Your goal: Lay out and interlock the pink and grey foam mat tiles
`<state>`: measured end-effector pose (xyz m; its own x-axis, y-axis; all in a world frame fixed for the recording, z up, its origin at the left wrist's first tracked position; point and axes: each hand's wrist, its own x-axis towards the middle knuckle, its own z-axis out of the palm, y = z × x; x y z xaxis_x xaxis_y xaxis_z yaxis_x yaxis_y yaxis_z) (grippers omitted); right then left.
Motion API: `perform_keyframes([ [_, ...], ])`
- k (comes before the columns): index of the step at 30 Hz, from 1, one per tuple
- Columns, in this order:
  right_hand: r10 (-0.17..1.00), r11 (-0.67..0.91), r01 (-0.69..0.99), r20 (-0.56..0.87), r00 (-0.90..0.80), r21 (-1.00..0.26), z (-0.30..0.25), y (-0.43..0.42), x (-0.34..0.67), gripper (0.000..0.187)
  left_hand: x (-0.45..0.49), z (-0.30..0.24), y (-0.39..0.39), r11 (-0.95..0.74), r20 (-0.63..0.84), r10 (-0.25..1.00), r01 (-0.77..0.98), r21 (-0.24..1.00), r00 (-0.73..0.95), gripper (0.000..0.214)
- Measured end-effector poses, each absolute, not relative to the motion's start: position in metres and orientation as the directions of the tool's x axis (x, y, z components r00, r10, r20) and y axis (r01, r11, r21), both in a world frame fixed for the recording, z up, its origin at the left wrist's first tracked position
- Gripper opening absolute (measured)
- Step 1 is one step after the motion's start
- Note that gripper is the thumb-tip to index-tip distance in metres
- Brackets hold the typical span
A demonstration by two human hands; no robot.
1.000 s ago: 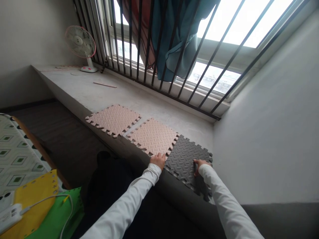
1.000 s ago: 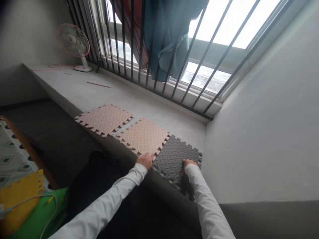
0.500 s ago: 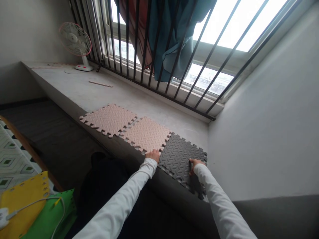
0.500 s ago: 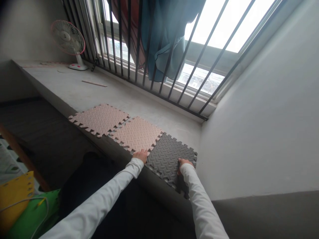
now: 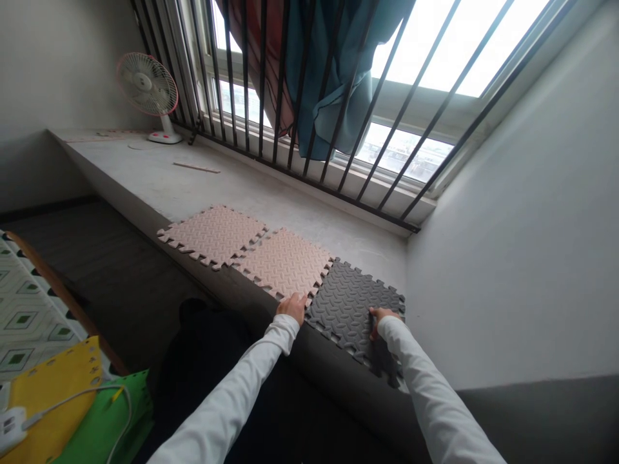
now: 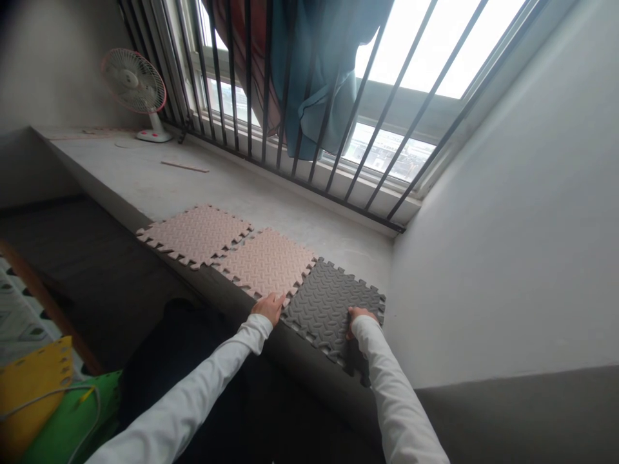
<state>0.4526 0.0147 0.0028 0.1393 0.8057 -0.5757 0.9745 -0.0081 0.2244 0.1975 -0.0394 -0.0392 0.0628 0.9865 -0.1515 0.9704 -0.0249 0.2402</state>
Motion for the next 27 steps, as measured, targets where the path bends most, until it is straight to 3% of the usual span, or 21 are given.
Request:
perform_keyframes([
  [14,0.810,-0.019,0.977,-0.570,0.140,0.212,0.003,0.016,0.452,0.087,0.202,-0.037,-0.041,-0.050,-0.207,0.973,0.969,0.243,0.102,0.047],
  [27,0.817,-0.004,0.976,-0.562,0.130,0.220,0.000,0.014,0.454,0.088,0.214,-0.014,-0.030,-0.068,-0.282,0.953,0.984,0.165,0.114,0.047],
])
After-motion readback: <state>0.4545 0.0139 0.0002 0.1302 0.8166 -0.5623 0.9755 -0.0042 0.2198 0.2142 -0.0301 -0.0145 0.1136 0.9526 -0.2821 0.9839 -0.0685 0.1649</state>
